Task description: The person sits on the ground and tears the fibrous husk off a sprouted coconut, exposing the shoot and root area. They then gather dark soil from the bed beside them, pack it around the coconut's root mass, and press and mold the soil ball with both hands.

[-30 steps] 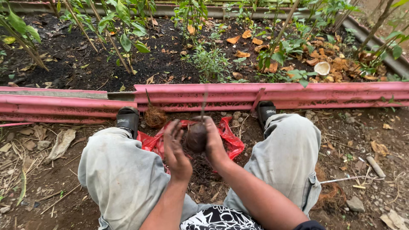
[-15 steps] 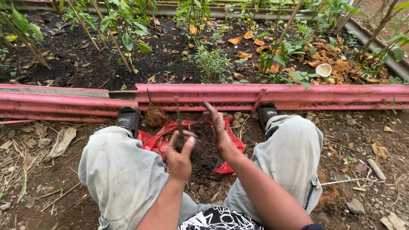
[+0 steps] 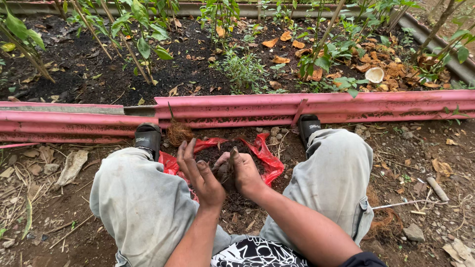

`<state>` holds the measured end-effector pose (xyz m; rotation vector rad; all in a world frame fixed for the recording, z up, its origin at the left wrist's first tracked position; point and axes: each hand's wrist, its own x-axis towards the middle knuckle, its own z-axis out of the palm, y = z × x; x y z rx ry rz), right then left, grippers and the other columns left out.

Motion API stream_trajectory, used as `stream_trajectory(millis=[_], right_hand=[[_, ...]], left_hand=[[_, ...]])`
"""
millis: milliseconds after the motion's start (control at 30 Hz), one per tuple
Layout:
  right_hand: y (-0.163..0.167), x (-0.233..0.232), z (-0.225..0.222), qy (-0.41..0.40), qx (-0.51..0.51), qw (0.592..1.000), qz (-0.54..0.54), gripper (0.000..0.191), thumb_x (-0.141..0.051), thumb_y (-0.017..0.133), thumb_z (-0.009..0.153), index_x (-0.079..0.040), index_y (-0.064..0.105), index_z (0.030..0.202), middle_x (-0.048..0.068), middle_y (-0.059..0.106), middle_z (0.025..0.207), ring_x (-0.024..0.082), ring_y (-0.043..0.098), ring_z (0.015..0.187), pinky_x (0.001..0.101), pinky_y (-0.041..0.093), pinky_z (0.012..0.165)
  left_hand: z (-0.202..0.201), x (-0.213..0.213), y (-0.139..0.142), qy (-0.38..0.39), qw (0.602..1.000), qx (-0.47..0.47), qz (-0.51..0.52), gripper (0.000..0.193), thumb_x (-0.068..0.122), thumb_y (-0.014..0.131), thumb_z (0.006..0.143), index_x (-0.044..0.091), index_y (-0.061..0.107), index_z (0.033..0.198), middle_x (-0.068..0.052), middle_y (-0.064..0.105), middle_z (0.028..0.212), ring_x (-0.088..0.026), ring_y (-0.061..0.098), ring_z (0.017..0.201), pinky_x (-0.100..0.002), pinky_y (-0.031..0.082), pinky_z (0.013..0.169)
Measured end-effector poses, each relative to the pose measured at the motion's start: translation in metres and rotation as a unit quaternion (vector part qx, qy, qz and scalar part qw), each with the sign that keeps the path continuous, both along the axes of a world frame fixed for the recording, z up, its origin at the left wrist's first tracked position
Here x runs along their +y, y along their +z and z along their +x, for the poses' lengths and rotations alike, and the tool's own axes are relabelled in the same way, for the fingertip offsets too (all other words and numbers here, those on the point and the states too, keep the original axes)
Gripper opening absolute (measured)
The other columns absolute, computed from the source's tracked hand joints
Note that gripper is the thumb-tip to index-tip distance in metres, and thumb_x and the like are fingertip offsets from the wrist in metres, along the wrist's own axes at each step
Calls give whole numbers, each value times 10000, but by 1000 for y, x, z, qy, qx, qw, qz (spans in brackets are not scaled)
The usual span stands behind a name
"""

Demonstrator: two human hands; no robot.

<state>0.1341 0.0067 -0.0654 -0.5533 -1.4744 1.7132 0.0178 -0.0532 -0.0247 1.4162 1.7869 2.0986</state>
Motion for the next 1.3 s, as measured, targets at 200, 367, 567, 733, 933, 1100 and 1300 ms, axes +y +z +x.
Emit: stream_trajectory(millis=[200,367,567,733,933,1100,1300], right_hand=[[35,2,-9,-93,114,987,-62,705,-657,323,1059,-12,557,1222,164,627,1150,246,651,1073,411,547,976],[64,-17,-6,23,87,996,-20,848,-752,312,968,-167,256,1579,164,446,1438,291,483,1374,436,359,1205],[70,4,4,-130,-65,983,111,962,-828,158,960,-134,327,1605,164,500,1405,308,434,1386,470,277,1157],[72,20,9,-97,-43,991,76,937,-797,144,948,-145,339,1592,131,371,1586,307,313,1501,494,311,1201],[47,-1,3,103,-52,991,63,917,-770,187,989,-58,592,1402,129,574,1414,248,512,1367,399,407,1165],[8,-10,-6,5,-83,994,66,860,-666,265,1124,52,739,1111,65,691,856,155,607,783,312,491,719],[21,5,-14,-44,77,991,-102,761,-680,266,1079,-2,561,1257,149,683,1107,254,673,1011,394,554,905]], left_hand=[[11,3,-4,-225,955,-189,48,723,623,302,1073,27,442,1458,-197,445,1510,-311,473,1402,-458,372,1173],[13,7,-15,-211,954,-210,39,501,442,624,1014,37,542,1297,-98,616,1220,-175,599,1117,-330,486,979],[3,0,-19,-218,939,-258,-68,223,182,738,937,48,650,1092,-2,649,891,-65,573,758,-238,482,683],[13,-9,-7,-341,925,-165,-36,563,380,752,915,13,545,1287,-131,584,1169,-191,560,1046,-354,478,906],[9,3,0,-124,987,-87,61,861,713,258,1073,33,266,1602,-196,285,1642,-344,287,1550,-496,232,1279],[-2,4,-6,-20,991,-133,-17,801,652,142,1084,39,388,1536,-186,388,1581,-332,389,1496,-488,254,1266],[6,7,-10,-158,963,-212,44,745,644,309,1087,32,406,1502,-201,480,1508,-339,451,1441,-481,314,1236]])
